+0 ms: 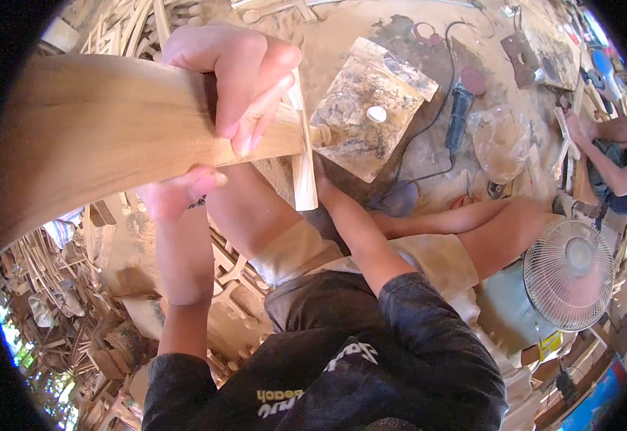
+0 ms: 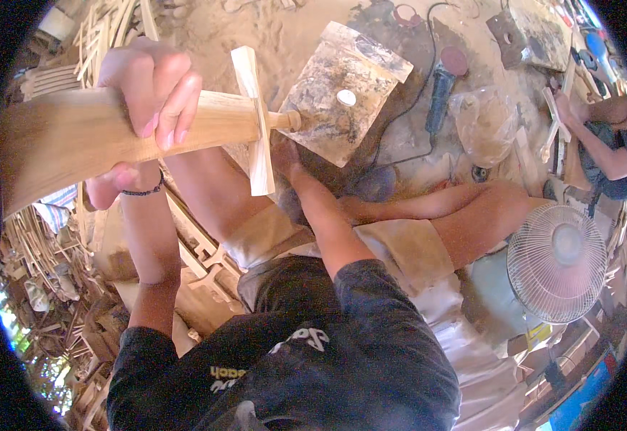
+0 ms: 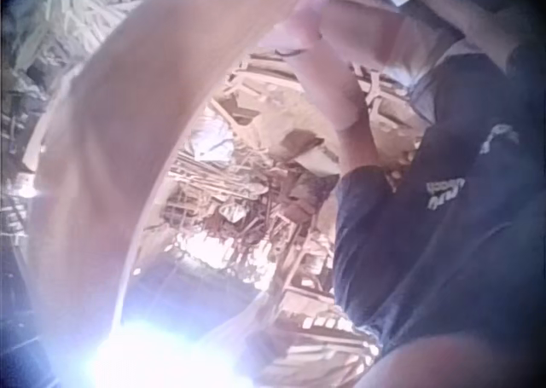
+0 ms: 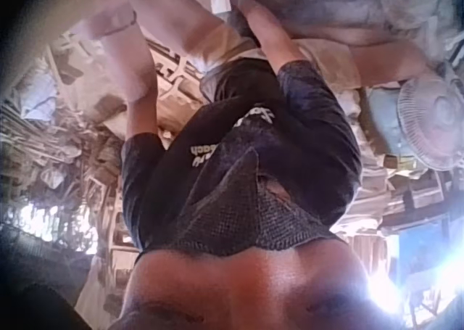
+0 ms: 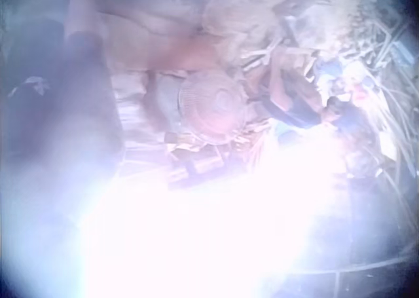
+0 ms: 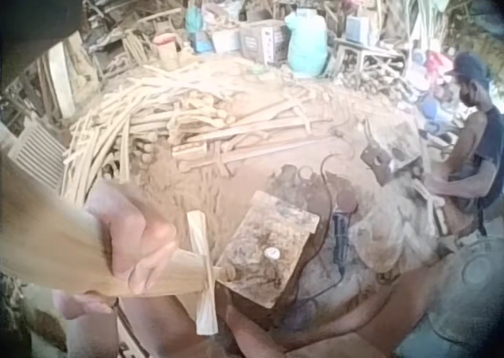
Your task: The person applies glue to wooden components of a cross, assembles the pieces, and uses a power sander to shape and smooth the wood.
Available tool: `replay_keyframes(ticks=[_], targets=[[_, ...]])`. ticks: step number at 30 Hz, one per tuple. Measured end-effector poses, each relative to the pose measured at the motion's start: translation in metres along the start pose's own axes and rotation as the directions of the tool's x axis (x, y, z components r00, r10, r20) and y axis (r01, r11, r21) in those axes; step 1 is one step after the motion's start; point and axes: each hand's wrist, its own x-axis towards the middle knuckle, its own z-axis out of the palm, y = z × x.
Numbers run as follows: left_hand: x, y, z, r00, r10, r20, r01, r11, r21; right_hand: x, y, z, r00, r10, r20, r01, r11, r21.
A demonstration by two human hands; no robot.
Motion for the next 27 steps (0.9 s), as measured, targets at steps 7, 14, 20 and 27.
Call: replay_keyframes(ticks=[7, 14, 20, 27], targets=[[-0.034, 0.018, -0.012, 0.974, -0.128, -0.189, 0.127, 0.992, -0.014, -0.064, -0.181, 0.017, 0.938, 0.018, 0.345, 0.146, 0.885, -0.443], [-0.027, 0.055, -0.023, 0.93, -0.366, -0.031, 0.362, 0.928, -0.091, -0.08, -0.414, -0.139, 0.976, 0.042, 0.215, 0.05, 0.912, -0.407], [-0.034, 0.005, -0.003, 0.948, -0.114, -0.297, 0.097, 0.993, -0.07, -0.066, -0.541, -0.235, 0.952, 0.245, -0.182, -0.275, 0.947, -0.165], [-0.035, -0.019, 0.009, 0.928, 0.135, -0.348, -0.097, 0.987, 0.125, -0.05, -0.581, -0.211, 0.887, -0.39, -0.249, 0.215, 0.824, -0.525]])
